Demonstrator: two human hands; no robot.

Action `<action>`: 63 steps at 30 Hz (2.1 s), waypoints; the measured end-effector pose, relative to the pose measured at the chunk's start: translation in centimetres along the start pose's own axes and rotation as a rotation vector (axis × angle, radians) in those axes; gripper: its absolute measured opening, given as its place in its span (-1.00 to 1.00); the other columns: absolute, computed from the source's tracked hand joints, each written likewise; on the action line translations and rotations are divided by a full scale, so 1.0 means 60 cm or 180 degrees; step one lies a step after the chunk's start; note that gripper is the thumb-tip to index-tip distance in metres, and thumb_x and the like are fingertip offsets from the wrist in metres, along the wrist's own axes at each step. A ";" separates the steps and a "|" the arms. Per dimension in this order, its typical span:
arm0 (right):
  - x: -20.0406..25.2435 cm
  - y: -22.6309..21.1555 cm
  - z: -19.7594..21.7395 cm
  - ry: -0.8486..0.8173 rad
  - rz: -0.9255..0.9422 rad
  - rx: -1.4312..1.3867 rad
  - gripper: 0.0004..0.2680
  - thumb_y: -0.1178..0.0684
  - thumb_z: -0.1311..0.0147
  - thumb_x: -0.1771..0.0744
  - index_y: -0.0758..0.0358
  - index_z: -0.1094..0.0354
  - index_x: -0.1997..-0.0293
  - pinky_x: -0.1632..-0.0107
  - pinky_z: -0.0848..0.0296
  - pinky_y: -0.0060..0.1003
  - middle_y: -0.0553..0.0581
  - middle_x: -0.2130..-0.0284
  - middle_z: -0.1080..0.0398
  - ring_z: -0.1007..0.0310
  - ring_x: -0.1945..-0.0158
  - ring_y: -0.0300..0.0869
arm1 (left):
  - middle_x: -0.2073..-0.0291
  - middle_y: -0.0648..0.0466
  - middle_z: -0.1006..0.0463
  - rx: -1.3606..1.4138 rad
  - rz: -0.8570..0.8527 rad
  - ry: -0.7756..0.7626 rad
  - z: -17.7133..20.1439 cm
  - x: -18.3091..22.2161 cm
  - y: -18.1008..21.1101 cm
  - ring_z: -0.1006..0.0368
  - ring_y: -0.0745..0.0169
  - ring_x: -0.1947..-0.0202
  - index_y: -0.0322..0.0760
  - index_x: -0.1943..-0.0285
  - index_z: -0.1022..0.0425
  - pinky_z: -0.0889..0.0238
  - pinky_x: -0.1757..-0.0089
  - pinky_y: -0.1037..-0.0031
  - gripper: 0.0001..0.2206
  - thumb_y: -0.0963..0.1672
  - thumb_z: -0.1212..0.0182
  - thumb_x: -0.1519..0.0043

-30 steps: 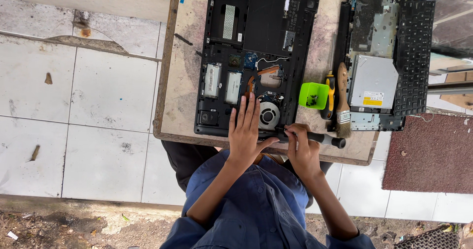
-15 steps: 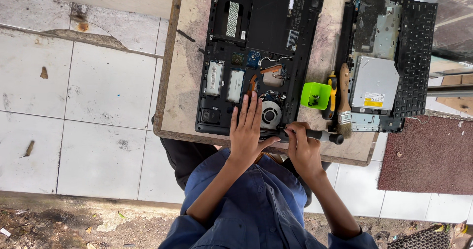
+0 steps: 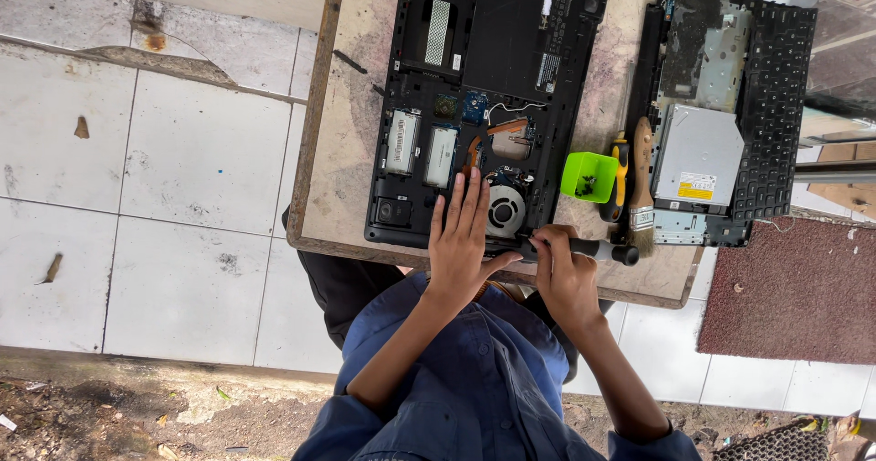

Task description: The person uses a screwdriver to remove and reinsert screws into the cooling fan assembly of a disassembled laptop. They place removed screws into a small green container and continue working on the fan area.

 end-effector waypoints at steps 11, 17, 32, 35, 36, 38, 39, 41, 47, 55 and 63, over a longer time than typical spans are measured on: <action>-0.002 0.003 0.006 0.0181 0.0061 -0.0325 -0.95 0.19 -0.07 -0.24 0.15 -0.30 0.37 0.51 -0.38 -0.38 -0.01 0.55 -0.36 -0.39 0.60 -0.09 | -0.30 -0.04 0.07 -0.0056 0.0001 0.0016 0.001 0.000 0.001 0.18 0.07 -0.31 -0.31 -0.29 -0.03 0.42 -0.18 0.20 -0.11 0.22 -0.12 0.14; -0.012 0.002 0.015 0.0198 0.0039 -0.0416 -0.96 0.16 -0.07 -0.25 0.12 -0.29 0.38 0.52 -0.34 -0.44 -0.05 0.55 -0.35 -0.36 0.65 -0.15 | -0.30 -0.04 0.07 0.0028 0.0018 0.0025 0.002 0.000 0.001 0.18 0.06 -0.31 -0.31 -0.29 -0.03 0.41 -0.18 0.18 -0.11 0.21 -0.16 0.15; -0.021 0.002 0.011 0.0108 0.0616 -0.0346 -0.96 0.16 -0.08 -0.23 0.08 -0.37 0.39 0.59 -0.31 -0.49 -0.05 0.72 -0.28 -0.26 0.75 -0.18 | -0.23 -0.03 -0.08 0.1189 0.0071 0.0149 0.015 -0.003 0.000 0.08 0.00 -0.28 -0.21 -0.20 -0.18 0.39 -0.16 0.06 -0.38 0.05 -0.22 0.02; -0.013 0.002 0.006 0.0233 0.0471 -0.0188 -0.97 0.12 -0.13 -0.22 0.07 -0.39 0.38 0.62 -0.29 -0.52 -0.06 0.71 -0.31 -0.26 0.76 -0.23 | -0.16 0.03 -0.20 0.2238 0.0273 0.0187 0.036 -0.010 0.004 0.01 0.01 -0.25 -0.15 -0.16 -0.24 0.32 -0.15 0.07 -0.56 -0.03 -0.14 -0.10; -0.010 0.000 0.007 0.0275 0.0441 -0.0039 -0.96 0.11 -0.13 -0.22 0.07 -0.39 0.37 0.64 -0.29 -0.52 -0.06 0.72 -0.30 -0.23 0.77 -0.25 | -0.12 0.07 -0.25 0.2890 0.0422 0.0192 0.043 -0.013 0.006 -0.02 -0.01 -0.23 -0.13 -0.14 -0.25 0.26 -0.15 0.07 -0.62 -0.09 -0.12 -0.13; 0.003 0.009 -0.004 0.0322 0.0280 0.0078 -0.95 0.11 -0.13 -0.21 0.04 -0.37 0.38 0.63 -0.32 -0.43 -0.03 0.72 -0.29 -0.28 0.74 -0.18 | -0.10 0.04 -0.27 0.3073 0.0114 0.0125 0.061 -0.025 0.042 -0.08 0.00 -0.20 -0.16 -0.15 -0.24 0.15 -0.14 0.12 -0.56 -0.06 -0.18 -0.07; 0.010 0.015 -0.008 0.0361 0.0129 0.0191 -0.95 0.10 -0.13 -0.20 0.01 -0.36 0.39 0.62 -0.36 -0.35 0.01 0.72 -0.28 -0.32 0.71 -0.11 | -0.09 0.01 -0.29 0.3252 -0.0189 0.0068 0.072 -0.030 0.064 -0.14 0.01 -0.18 -0.19 -0.15 -0.24 0.05 -0.13 0.17 -0.49 -0.04 -0.23 -0.02; -0.002 0.006 -0.016 0.0360 0.0081 0.0140 -0.95 0.10 -0.12 -0.20 0.02 -0.35 0.39 0.61 -0.35 -0.35 0.01 0.71 -0.28 -0.32 0.70 -0.12 | -0.01 0.03 -0.33 0.2917 -0.0482 0.0006 0.051 -0.014 0.105 -0.23 0.08 -0.08 -0.18 -0.18 -0.22 -0.06 -0.08 0.26 -0.46 0.00 -0.20 -0.01; -0.004 0.005 -0.003 0.0375 -0.0182 -0.0106 -0.94 0.12 -0.10 -0.19 0.06 -0.31 0.39 0.56 -0.34 -0.36 0.00 0.67 -0.27 -0.31 0.65 -0.16 | 0.19 -0.08 -0.38 0.0138 0.0229 -0.0008 -0.058 -0.020 0.194 -0.30 0.05 0.06 -0.36 0.16 -0.32 -0.12 -0.09 0.29 -0.84 -0.15 -0.04 -0.16; 0.045 0.037 0.032 0.0366 -0.0514 -0.0576 -0.92 0.14 -0.06 -0.17 0.12 -0.25 0.39 0.49 -0.31 -0.37 -0.01 0.61 -0.27 -0.30 0.58 -0.21 | 0.39 -0.13 -0.46 0.2267 -0.0906 0.0200 0.101 -0.061 0.172 -0.37 0.02 0.47 -0.36 0.01 -0.38 -0.32 0.43 0.45 -0.77 -0.15 0.03 -0.21; 0.052 0.057 0.032 0.0201 -0.0973 -0.1056 -0.90 0.17 -0.01 -0.16 0.19 -0.19 0.39 0.41 -0.29 -0.39 -0.02 0.55 -0.27 -0.29 0.51 -0.27 | 0.32 -0.06 -0.42 0.2631 -0.0964 -0.0260 0.112 -0.067 0.167 -0.37 0.06 0.31 -0.43 0.13 -0.31 -0.22 0.21 0.37 -0.86 -0.22 0.14 -0.22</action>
Point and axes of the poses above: each hand's wrist, its own x-axis away from the middle knuckle, its own z-axis out of the back of the hand, y = z × x, the point moved 5 cm from there along -x, towards the middle knuckle
